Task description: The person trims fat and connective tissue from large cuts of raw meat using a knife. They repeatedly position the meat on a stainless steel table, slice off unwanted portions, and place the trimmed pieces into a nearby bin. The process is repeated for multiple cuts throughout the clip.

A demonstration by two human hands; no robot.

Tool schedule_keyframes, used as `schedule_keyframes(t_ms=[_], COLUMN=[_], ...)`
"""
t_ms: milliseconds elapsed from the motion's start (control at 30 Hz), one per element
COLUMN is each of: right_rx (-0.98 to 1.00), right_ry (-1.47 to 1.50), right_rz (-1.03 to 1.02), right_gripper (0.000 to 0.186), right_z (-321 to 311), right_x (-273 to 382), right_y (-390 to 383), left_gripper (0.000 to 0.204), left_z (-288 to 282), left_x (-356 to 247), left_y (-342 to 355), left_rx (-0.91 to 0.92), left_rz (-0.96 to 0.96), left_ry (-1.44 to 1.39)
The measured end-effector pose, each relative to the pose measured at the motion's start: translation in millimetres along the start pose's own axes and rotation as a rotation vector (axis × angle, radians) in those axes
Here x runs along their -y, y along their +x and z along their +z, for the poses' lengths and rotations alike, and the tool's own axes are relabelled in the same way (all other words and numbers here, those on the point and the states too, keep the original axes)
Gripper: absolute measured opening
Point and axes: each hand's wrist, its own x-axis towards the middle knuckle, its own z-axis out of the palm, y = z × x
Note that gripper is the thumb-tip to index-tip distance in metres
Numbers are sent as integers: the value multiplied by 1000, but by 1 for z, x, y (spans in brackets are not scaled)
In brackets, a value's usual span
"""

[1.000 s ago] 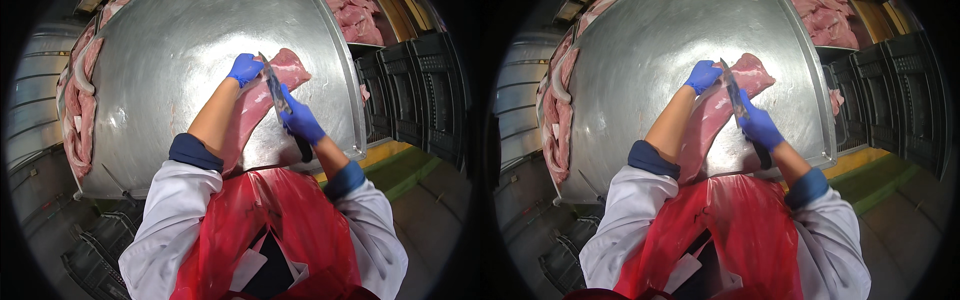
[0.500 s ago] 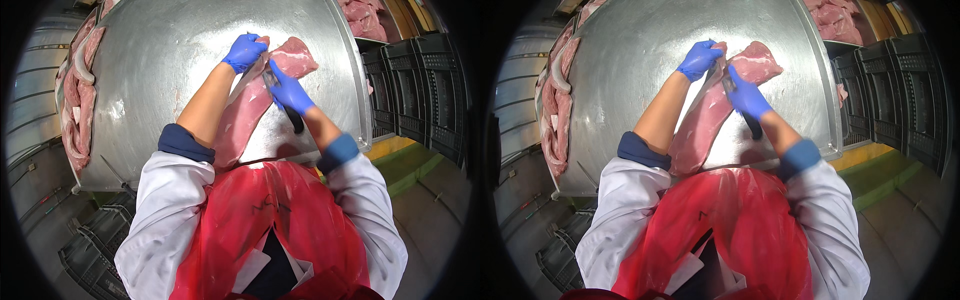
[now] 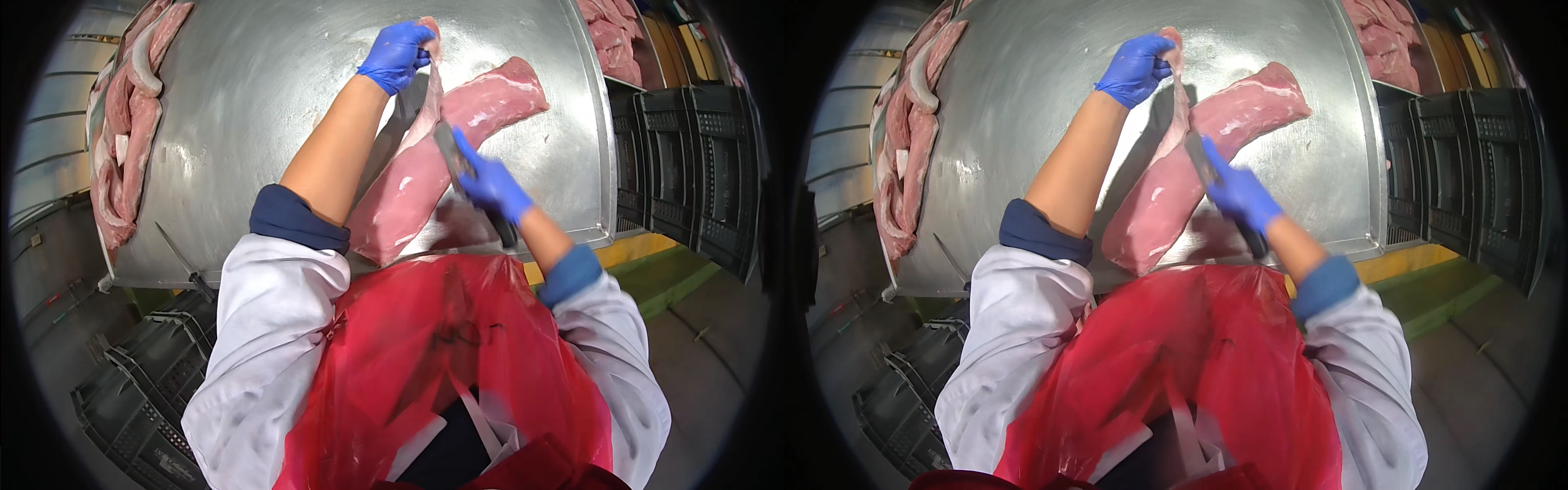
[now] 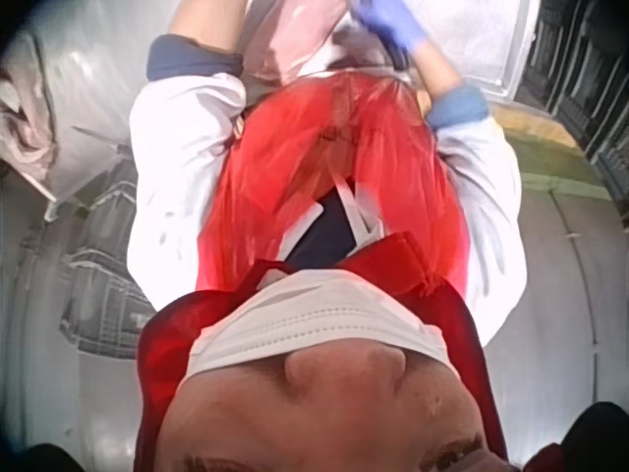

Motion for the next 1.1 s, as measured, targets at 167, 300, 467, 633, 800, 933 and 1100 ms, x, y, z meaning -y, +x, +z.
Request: schedule_keyframes(t_ms=[167, 300, 467, 633, 800, 933, 1100], right_rx=[20, 63, 183, 256, 505, 596, 858], right_ry=[-245, -77, -47, 23, -150, -175, -256], right_rz=[110, 45, 95, 167, -28, -116, -250], right_gripper=[73, 74, 72, 77, 74, 74, 76], right_z=[5, 22, 51, 60, 62, 131, 139], right_x=[35, 37, 33, 64, 49, 87, 86], right_y=[18, 28, -54, 2, -67, -2, -1], left_gripper=[6, 4, 11, 15, 26, 43, 54], left_z=[5, -1, -15, 2, -21, -33, -65], left_x=[-21, -38, -68, -110, -125, -125, -140], left_y=[-36, -49, -98, -161, -265, -381, -571], left_rx=[121, 49, 139, 114, -94, -110, -327], left_rz=[36, 76, 137, 220, 581, 861, 850], left_ry=[-165, -159, -228, -266, -186, -105, -160])
